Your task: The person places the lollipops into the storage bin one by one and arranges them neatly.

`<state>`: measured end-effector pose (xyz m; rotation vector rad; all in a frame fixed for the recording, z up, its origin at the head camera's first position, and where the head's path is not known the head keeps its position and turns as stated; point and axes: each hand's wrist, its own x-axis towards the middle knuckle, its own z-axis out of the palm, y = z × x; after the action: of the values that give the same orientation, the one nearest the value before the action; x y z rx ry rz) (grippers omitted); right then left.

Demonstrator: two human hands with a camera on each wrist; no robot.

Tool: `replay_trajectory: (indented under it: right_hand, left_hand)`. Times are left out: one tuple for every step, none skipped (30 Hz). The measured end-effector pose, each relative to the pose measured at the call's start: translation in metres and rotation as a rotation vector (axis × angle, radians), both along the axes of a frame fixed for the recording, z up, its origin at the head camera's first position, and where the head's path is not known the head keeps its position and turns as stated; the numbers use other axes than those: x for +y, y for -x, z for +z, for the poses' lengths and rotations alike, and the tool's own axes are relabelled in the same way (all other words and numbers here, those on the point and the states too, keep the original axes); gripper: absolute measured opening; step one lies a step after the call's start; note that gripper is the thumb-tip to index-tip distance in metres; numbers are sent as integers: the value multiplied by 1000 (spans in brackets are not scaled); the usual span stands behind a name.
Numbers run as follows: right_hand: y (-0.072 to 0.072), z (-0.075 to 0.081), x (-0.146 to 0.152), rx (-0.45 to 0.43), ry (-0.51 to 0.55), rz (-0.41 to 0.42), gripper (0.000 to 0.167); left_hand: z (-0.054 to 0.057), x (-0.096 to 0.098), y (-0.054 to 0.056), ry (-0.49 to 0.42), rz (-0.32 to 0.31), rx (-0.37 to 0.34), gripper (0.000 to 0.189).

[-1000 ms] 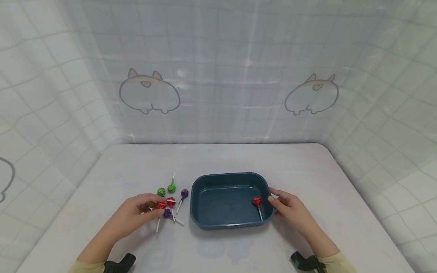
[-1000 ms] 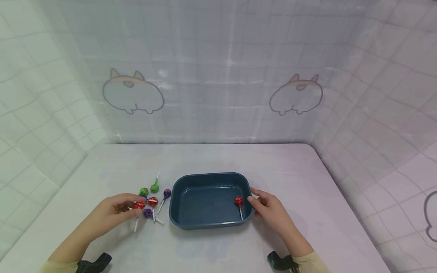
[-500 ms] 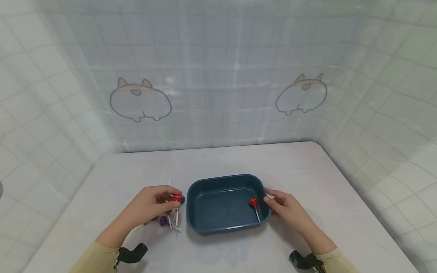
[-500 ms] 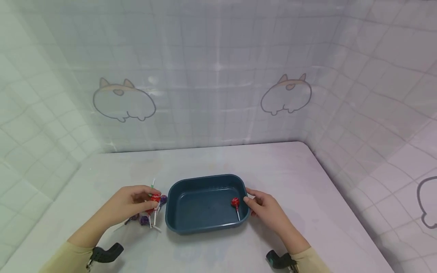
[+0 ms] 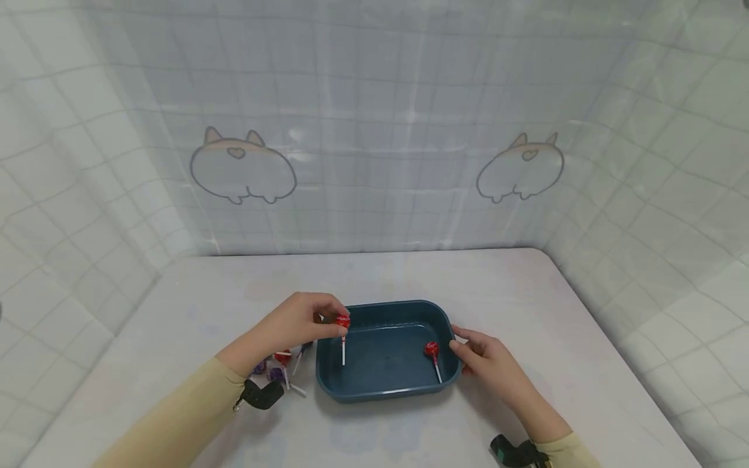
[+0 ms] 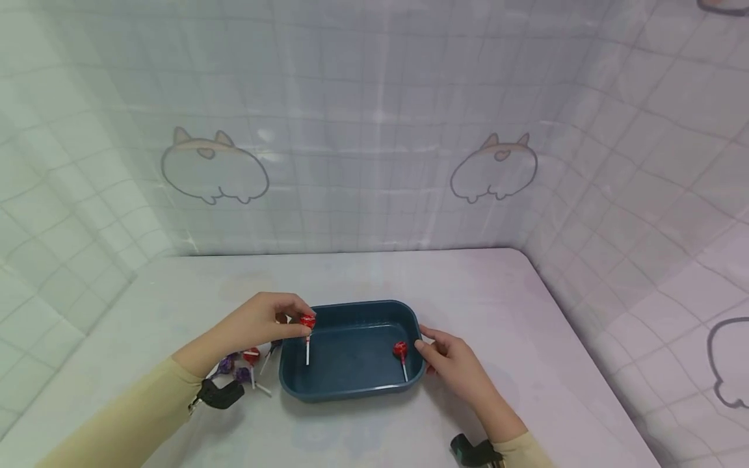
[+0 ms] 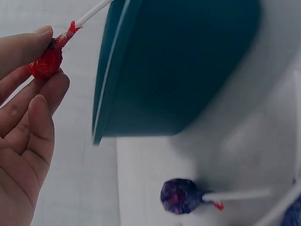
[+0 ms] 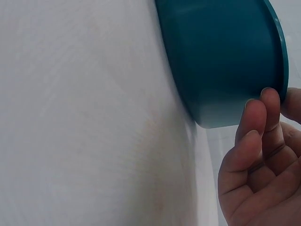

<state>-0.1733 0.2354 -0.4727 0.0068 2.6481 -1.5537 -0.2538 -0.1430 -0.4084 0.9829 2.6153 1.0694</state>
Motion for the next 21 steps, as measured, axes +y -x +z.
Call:
replay_trajectory:
  right_hand:
    - [0,0,0,1,-2,1,47]
    - [1,0,0,2,-6,1,47]
    - [1,0,0,3,-12,3,47]
    - [1,1,-1,5,-17,5,47]
    - [1,1,-1,8,-21,7,47]
    - [1,1,0,8,-22,8,47]
    - [1,1,0,9,-25,10,46]
    - [1,2,0,11,-27,12,46]
    - [0,2,0,11,-29,14,47]
    - [0,2,0,11,-29,14,47]
    - [0,2,0,10,-28,15,47]
    - [0,2,0,10,-29,16,47]
    - [0,2,1,9,-31,14,47]
    - [0,2,1,11,-31,13,47]
    - [1,1,1,12,-33,12,47]
    - [1,1,1,13,-35,11,47]
    - [1,0,1,14,-36,11,47]
    - [2,0,2,15,-39,9,47]
    - [2,-1,2,14,-40,8,47]
    - [2,-2,2,14,-40,10,47]
    - [2,-2,2,12,-40,11,47]
  left_hand:
    - [0,3,2,5,-9,-2,29]
    - [-1,6,3,11,-18,2,29]
    - [-2,8,5,15,-25,6,29]
    - [-3,11,7,21,-33,20,28]
    - [-4,13,9,25,-40,27,28]
    - [-4,16,10,30,-45,32,28]
    - [-4,18,12,34,-54,39,28]
    - [-5,21,13,36,-64,44,27]
    - [-5,25,15,39,-74,49,27]
    - [-6,28,16,42,-82,50,26]
    - [-6,31,17,41,-90,45,25]
    - [-6,35,18,41,-97,39,24]
    - [-7,39,19,39,-106,30,23]
    - [-7,43,21,37,-113,20,23]
    - [-8,46,22,36,-121,12,23]
    - [-8,50,23,34,-126,1,23]
    - [-9,54,24,35,-133,-8,25]
    - [-10,57,25,40,-138,-11,27]
    - [-10,60,25,47,-144,-13,30]
    - [-11,63,26,57,-148,-12,34]
    - [-11,65,26,66,-153,-11,38]
